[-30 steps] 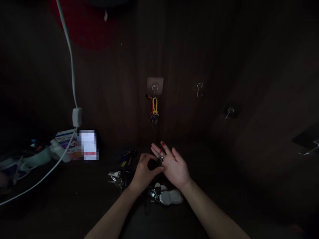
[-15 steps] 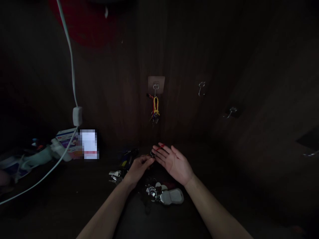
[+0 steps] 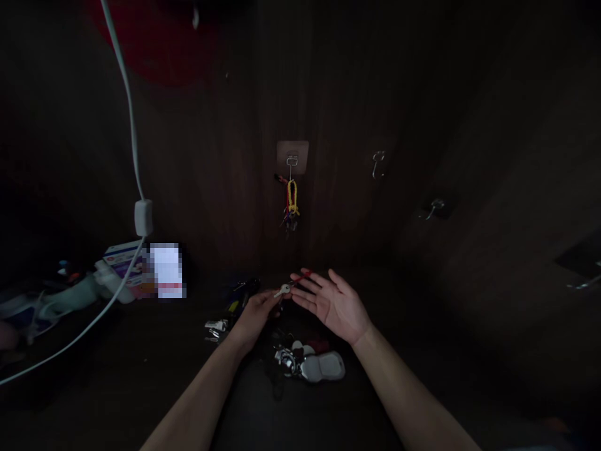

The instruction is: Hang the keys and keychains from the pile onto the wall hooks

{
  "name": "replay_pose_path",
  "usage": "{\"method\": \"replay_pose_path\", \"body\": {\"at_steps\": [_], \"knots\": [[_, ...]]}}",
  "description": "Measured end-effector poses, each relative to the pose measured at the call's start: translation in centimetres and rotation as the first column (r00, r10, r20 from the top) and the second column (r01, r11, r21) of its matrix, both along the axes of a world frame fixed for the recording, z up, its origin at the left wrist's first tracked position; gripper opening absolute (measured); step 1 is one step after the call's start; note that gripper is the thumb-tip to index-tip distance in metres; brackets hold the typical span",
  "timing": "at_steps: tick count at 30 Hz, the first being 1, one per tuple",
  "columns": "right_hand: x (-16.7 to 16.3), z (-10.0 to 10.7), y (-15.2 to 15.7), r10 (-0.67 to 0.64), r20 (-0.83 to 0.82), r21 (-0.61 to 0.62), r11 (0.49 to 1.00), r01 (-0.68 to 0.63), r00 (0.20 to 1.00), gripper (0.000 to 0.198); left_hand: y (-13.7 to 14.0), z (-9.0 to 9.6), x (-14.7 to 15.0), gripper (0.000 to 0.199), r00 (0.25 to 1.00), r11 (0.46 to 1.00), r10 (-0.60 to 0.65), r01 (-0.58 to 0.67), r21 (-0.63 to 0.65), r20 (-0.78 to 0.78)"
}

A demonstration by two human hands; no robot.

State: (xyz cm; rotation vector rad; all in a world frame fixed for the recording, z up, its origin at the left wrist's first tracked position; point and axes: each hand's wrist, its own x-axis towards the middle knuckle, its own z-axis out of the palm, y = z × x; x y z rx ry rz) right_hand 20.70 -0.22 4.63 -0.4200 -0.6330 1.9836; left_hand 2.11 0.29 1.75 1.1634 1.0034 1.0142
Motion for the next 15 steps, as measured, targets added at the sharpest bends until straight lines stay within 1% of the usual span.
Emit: {"method": "replay_pose_path", "body": {"at_steps": [3, 8, 11, 15], "knots": [[0.05, 0.0, 0.05, -0.014, -0.002, -0.008, 1.0, 0.014, 1.0, 0.037, -0.02, 0.08, -0.06, 0.033, 0.997, 0.998, -0.032, 0.035, -0.048, 0.066], [0.16, 0.05, 0.06, -0.026, 0.005, -0.012, 1.0, 0.026, 1.0, 0.036, -0.02, 0.09, -0.23, 0.029, 0.994, 0.996, -0.064, 0.069, -0.052, 0.093], [0.19, 0.02, 0.15, -0.04, 0.009, -0.012, 0.999, 0.041, 0.999, 0.036, -0.11, 0.16, -0.25, 0.026, 0.994, 0.994, -0.093, 0.096, -0.042, 0.064], [0.16, -0.15, 0.27, -0.072, 0.03, -0.001, 0.997, 0.072, 0.997, 0.036, -0.25, 0.28, -0.14, 0.021, 0.995, 0.996, -0.09, 0.09, -0.007, -0.035]]}}
